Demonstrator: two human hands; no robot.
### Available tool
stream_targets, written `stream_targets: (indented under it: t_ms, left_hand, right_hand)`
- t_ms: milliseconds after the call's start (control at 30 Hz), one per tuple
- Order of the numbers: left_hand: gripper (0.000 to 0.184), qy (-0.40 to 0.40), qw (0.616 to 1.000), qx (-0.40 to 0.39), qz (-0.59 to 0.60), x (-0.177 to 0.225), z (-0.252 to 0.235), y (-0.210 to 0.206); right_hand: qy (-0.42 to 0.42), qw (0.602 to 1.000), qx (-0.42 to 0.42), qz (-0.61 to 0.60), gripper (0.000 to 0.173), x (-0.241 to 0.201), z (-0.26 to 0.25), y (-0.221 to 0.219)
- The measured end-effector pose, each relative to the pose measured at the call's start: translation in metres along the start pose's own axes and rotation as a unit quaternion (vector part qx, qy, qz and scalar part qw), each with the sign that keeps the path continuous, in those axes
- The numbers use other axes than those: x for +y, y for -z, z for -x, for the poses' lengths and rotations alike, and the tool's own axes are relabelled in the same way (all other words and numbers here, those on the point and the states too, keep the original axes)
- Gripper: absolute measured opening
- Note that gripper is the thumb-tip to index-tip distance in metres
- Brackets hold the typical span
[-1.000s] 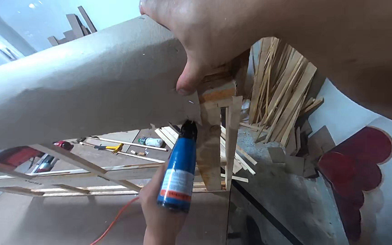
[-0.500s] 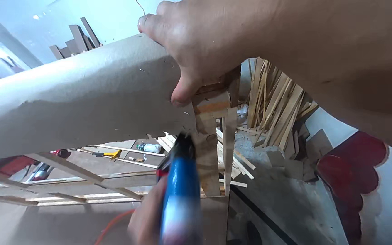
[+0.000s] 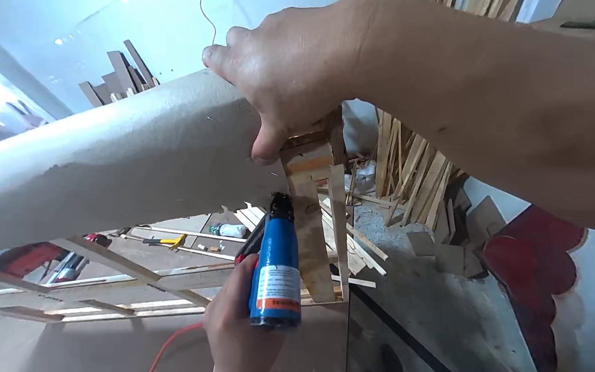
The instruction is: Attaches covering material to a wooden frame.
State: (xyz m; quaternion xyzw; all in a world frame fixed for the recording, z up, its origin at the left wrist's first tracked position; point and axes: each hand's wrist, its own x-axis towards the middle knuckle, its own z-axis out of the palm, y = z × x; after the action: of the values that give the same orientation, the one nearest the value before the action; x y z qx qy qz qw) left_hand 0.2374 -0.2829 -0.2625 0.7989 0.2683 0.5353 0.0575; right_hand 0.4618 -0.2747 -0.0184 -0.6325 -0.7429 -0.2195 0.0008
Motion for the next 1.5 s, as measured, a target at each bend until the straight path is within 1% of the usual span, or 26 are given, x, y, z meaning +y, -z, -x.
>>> stream_targets:
  t_ms: [100,200,267,367,467,533,600,700,800,833,867,967,1000,1033,1067,1100,1167,1233,1300,1400,1500]
  left_hand:
    - [0.038,0.013,0.999,-0.001,0.038,0.009,-0.001,0.008]
    - [0.036,0.005,1.0,0.009,0.017,0.011,-0.007,0.002]
    - [0.034,0.024,1.0,0.005,-0.001,0.016,-0.011,0.002]
    - [0.037,0.051,0.999,0.013,0.01,0.023,-0.007,0.009]
    - [0.039,0.023,0.998,0.024,0.049,0.022,-0.004,0.013]
    - [0.038,0.019,0.999,0.036,0.023,0.024,-0.008,0.011]
    - [0.034,0.032,0.999,0.043,-0.002,0.025,-0.013,0.006]
    - [0.034,0.052,0.998,0.026,-0.04,0.025,-0.019,0.006]
    - [0.037,0.083,0.996,0.02,-0.012,0.027,-0.015,0.012]
    - [0.039,0.098,0.995,0.015,0.004,0.027,-0.01,0.017]
    - [0.042,0.112,0.994,0.005,0.016,0.026,-0.004,0.023]
    - [0.04,0.14,0.99,-0.011,0.017,0.024,0.003,0.04]
    - [0.038,0.147,0.989,-0.007,0.017,0.025,0.002,0.043]
    - [0.037,0.152,0.988,0.005,0.022,0.025,0.0,0.045]
    - [0.037,0.153,0.988,0.019,0.027,0.026,-0.005,0.048]
    - [0.039,0.146,0.988,0.027,0.031,0.028,-0.011,0.05]
    - [0.042,0.112,0.993,0.043,0.013,0.034,-0.028,0.053]
    - [0.044,0.073,0.995,0.058,-0.018,0.044,-0.045,0.054]
    - [0.044,0.06,0.995,0.074,-0.039,0.054,-0.059,0.054]
    - [0.042,0.083,0.991,0.084,-0.058,0.058,-0.07,0.052]
    - [0.035,0.133,0.986,0.084,-0.058,0.048,-0.069,0.057]
  right_hand:
    - [0.001,1.0,-0.002,0.013,0.12,-0.003,0.001,0.007]
    - [0.004,1.0,-0.006,0.007,0.121,-0.002,0.002,0.006]
    - [0.009,1.0,-0.007,0.002,0.119,0.001,0.002,0.004]
    - [0.013,1.0,-0.01,-0.007,0.119,0.003,0.002,0.006]
    - [0.017,0.999,-0.025,-0.014,0.12,0.004,0.0,0.01]
    - [0.02,1.0,-0.019,-0.01,0.12,0.002,0.003,0.009]
    - [0.023,1.0,-0.013,-0.005,0.119,0.0,0.004,0.009]
    - [0.014,1.0,-0.007,-0.008,0.117,0.003,0.002,0.005]
    - [0.018,1.0,-0.013,-0.022,0.117,0.005,0.003,0.008]
    - [0.03,0.999,-0.021,-0.039,0.114,0.009,0.001,0.01]
    - [0.048,0.996,-0.034,-0.069,0.106,0.015,0.0,0.012]
    - [0.092,0.98,-0.049,-0.167,0.067,0.05,-0.003,0.026]
    - [0.087,0.975,-0.045,-0.198,0.059,0.057,-0.001,0.025]
    - [0.075,0.97,-0.037,-0.227,0.055,0.057,0.001,0.022]
    - [0.061,0.966,-0.027,-0.249,0.055,0.054,0.005,0.016]
    - [0.044,0.962,-0.028,-0.268,0.059,0.05,0.008,0.013]
    - [0.033,0.957,-0.032,-0.285,0.067,0.046,0.011,0.012]
    - [0.031,0.96,-0.042,-0.277,0.067,0.048,0.009,0.012]
    - [0.031,0.963,-0.042,-0.265,0.064,0.049,0.007,0.011]
    - [0.03,0.964,-0.037,-0.263,0.062,0.053,0.004,0.008]
    - [0.032,0.959,-0.039,-0.277,0.064,0.058,-0.001,0.005]
